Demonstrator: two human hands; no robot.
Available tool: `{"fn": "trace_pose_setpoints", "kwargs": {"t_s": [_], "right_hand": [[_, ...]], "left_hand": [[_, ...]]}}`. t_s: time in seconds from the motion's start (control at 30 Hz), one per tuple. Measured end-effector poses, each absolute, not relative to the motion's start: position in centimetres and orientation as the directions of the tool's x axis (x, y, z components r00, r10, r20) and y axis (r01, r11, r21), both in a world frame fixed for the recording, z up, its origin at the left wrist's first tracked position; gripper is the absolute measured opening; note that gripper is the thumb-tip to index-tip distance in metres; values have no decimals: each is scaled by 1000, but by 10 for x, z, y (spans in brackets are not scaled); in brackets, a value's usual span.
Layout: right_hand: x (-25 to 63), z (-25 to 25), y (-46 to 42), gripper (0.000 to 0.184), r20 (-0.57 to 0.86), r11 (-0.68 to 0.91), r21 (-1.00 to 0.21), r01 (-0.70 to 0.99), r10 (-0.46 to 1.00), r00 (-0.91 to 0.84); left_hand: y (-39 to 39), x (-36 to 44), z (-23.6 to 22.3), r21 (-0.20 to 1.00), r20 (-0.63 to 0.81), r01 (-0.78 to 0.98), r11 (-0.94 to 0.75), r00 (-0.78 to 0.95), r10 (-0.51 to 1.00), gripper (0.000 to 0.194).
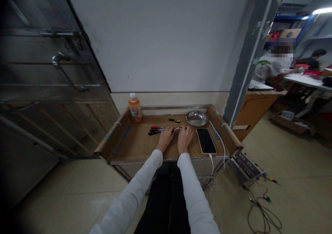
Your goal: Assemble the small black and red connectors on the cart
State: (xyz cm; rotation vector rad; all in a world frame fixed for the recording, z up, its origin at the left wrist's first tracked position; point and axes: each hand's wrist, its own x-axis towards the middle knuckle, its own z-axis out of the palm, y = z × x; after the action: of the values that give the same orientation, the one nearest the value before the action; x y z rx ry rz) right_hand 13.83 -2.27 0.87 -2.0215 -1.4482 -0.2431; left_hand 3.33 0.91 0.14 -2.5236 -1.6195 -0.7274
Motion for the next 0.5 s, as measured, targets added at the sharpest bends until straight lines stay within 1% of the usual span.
{"fn": "trace_pose_setpoints", "kwargs": {"t_s": [0.17,0.23,0.33,0.4,0.5], "right_hand": [[140,6,-20,31,529,-103,-395,913,786,318],[141,4,-18,31,546,-13,-411,912,797,257],[139,3,-16,37,566,173,-431,886,816,115],[137,3,-16,42,560,262,-439,860,828,34],[133,5,-17,48,542,316,-452,834,840,-25]], "left_hand": [[5,32,3,203,445,875,-440,318,837,18],[4,32,4,216,456,869,-445,313,833,18],[0,29,6,266,467,868,-419,264,844,20],[-6,24,8,302,465,880,-366,199,863,20],[-16,16,9,313,481,926,-212,38,876,22]]}}
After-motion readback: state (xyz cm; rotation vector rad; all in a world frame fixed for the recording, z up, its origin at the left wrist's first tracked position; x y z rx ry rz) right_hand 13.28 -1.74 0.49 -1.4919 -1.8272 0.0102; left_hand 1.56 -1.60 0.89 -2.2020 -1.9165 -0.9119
